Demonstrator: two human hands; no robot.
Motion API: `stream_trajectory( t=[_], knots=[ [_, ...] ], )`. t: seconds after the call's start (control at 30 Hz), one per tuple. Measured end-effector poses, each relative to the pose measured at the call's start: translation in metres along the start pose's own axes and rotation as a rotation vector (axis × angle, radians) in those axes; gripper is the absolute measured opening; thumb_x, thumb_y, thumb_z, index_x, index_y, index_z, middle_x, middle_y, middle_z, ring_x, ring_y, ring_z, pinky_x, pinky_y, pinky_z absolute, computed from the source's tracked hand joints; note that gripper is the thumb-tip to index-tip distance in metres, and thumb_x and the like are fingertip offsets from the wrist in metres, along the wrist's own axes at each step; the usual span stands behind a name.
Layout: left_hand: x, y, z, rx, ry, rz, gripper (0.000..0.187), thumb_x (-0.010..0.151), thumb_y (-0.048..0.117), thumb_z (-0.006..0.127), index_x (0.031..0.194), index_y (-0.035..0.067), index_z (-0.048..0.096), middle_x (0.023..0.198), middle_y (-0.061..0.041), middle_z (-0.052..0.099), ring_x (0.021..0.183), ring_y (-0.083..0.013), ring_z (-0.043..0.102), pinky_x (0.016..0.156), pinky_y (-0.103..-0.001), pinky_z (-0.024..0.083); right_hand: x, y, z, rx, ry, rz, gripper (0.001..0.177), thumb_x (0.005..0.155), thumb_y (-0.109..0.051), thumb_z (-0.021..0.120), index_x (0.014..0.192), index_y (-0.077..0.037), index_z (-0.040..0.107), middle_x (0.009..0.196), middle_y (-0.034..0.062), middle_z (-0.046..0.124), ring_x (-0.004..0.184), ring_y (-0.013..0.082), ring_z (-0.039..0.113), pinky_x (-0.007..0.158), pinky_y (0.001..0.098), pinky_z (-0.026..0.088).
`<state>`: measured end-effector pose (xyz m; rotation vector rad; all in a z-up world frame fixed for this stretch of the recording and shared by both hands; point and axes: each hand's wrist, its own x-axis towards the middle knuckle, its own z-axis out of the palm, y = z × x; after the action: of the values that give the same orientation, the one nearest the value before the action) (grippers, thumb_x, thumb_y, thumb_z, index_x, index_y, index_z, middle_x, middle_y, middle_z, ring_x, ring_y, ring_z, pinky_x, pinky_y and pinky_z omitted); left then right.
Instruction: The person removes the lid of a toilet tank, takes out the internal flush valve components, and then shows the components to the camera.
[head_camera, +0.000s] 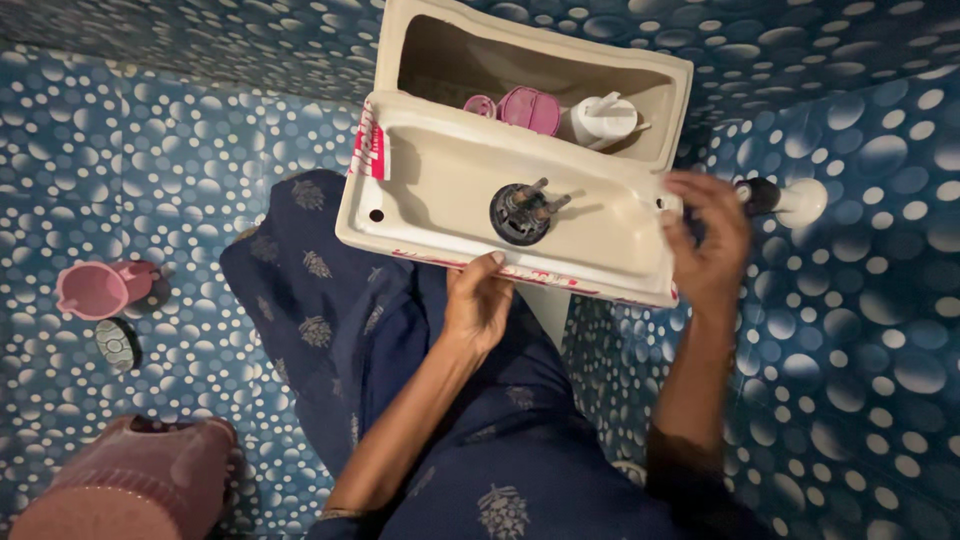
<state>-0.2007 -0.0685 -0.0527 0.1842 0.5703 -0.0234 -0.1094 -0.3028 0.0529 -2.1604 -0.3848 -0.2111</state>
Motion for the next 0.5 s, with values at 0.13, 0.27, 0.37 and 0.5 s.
stream_trajectory(
  t=[0.13,0.27,0.37,0.5],
  knots=[
    [0.000,-0.002,-0.003,-0.031,-0.012,0.009,0.016,0.088,-0.006,0.069,0.095,0.005,0.060,0.085,-0.004,0.064,0.083,-0.0180,0.063,0.084,-0.038,0.053,0.026,-0.045,0.023,-0.136,-0.320,-0.022,0.034,0.091,-0.016,0.076,0.123,-0.003,0.072,0.119,0.0130,0.069,0.113,0.0257,0.066,0.099,0.0359,0.051],
    [-0.001,-0.007,-0.002,-0.029,-0.024,0.017,0.016,0.083,-0.006,0.065,0.091,0.005,0.060,0.083,-0.004,0.064,0.081,-0.0177,0.063,0.082,-0.037,0.053,0.050,-0.051,0.043,-0.227,-0.517,-0.170,0.034,0.086,-0.016,0.079,0.116,-0.002,0.073,0.109,0.0125,0.069,0.104,0.0321,0.066,0.089,0.0406,0.051],
    [-0.002,-0.011,-0.004,-0.053,-0.014,0.024,0.019,0.082,-0.008,0.065,0.092,0.006,0.057,0.082,-0.003,0.062,0.080,-0.0168,0.062,0.082,-0.036,0.053,0.055,-0.047,0.049,-0.183,-0.594,-0.146,0.023,0.086,-0.016,0.078,0.106,-0.006,0.074,0.103,0.0092,0.069,0.099,0.0300,0.068,0.086,0.0401,0.053],
    [-0.002,-0.010,-0.005,-0.044,0.012,-0.002,0.024,0.081,-0.009,0.064,0.097,0.006,0.057,0.082,-0.003,0.061,0.079,-0.0166,0.061,0.079,-0.035,0.051,0.055,-0.044,0.050,-0.196,-0.652,-0.083,0.016,0.088,-0.017,0.076,0.101,-0.009,0.075,0.099,0.0081,0.069,0.096,0.0283,0.068,0.084,0.0395,0.053]
  ],
)
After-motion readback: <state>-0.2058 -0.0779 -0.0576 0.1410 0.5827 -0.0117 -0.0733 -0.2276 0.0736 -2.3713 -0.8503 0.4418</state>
